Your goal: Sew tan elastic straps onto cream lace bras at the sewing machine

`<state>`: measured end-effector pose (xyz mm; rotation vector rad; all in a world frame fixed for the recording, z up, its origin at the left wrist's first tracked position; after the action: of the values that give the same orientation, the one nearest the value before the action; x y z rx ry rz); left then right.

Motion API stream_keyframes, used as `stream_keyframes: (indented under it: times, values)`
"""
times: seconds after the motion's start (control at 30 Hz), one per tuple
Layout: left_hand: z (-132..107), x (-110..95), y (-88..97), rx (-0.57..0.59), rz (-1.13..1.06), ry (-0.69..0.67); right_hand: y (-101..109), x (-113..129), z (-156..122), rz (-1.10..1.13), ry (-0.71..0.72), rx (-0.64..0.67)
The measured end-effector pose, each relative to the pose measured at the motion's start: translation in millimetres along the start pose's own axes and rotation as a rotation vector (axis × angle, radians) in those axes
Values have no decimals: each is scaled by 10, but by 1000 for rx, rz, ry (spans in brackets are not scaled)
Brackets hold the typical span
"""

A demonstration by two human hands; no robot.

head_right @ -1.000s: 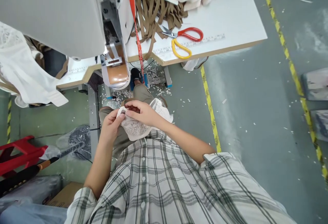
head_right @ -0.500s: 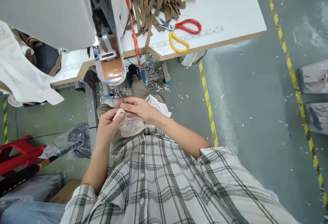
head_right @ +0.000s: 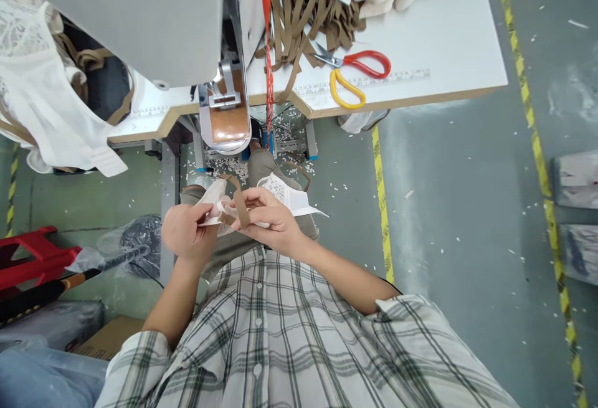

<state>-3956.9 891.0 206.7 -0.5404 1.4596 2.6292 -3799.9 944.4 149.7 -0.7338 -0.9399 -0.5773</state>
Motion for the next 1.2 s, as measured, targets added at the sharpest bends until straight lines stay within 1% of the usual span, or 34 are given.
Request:
stream_keyframes:
  times: [0.27, 0.33, 0.37, 0.4, 0.43, 0.47, 0.53, 0.57, 0.6, 0.63, 0.67, 0.7, 0.73, 0.77, 0.8, 0.83, 0.9, 0.93, 0.97, 1.07, 1.2]
  values:
    - [-35, 40, 26, -12, -25, -12, -29, 6, 5, 6, 11, 2]
    - [-37, 58, 13, 11, -45, 11, -40, 9, -4, 9, -6, -1]
    - [-34, 65, -1, 43, -67, 29, -45, 5, -5, 8, -23, -5]
    - [-29, 73, -23, 106, -105, 55, -44, -6, -2, 3, -44, -16]
    - [-27, 80, -57, 205, -166, 96, -33, -29, 7, -10, -69, -31]
    - [-31, 92, -98, 332, -249, 160, -8, -69, 21, -28, -99, -47]
    - [-70, 135, -176, 583, -441, 373, 103, -212, 58, -75, -170, -74]
    - [-99, 171, -199, 657, -532, 511, 197, -315, 75, -118, -205, -80]
    - [-126, 217, -206, 676, -615, 653, 322, -433, 85, -185, -236, -89]
    - [-150, 270, -204, 649, -687, 780, 475, -562, 84, -275, -266, -106]
    - [-172, 323, -198, 597, -745, 883, 650, -688, 68, -400, -293, -129]
    - [-193, 372, -195, 544, -790, 957, 831, -809, 35, -537, -328, -157]
    - [-214, 414, -199, 502, -823, 1007, 993, -926, -10, -663, -384, -149]
    - [-234, 447, -209, 475, -843, 1038, 1125, -1034, -65, -763, -452, -113]
    - [-255, 471, -225, 467, -849, 1057, 1217, -1131, -121, -829, -523, -47]
    - [-277, 487, -245, 469, -850, 1074, 1265, -1216, -173, -861, -585, 43]
    - [-319, 501, -286, 486, -853, 1104, 1257, -1328, -233, -872, -634, 190]
    - [-335, 500, -303, 494, -857, 1117, 1222, -1358, -231, -873, -621, 221]
    - [-346, 497, -315, 498, -863, 1126, 1179, -1380, -210, -874, -599, 226]
    - [-346, 483, -325, 483, -888, 1127, 1076, -1440, -97, -808, -577, 146]
    - [-327, 507, -304, 450, -893, 1140, 1041, -1451, 12, -645, -579, 84]
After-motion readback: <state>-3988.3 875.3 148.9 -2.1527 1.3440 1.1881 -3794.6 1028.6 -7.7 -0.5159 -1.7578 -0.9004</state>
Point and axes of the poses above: each hand's wrist, its own z-axis towards the middle knuckle, its own y-axis out of the back of the hand, x = y × z, the point moved 4 cm from there along z, towards the middle knuckle, and after that the axes turned 11 degrees about y, right-handed, at the moved point
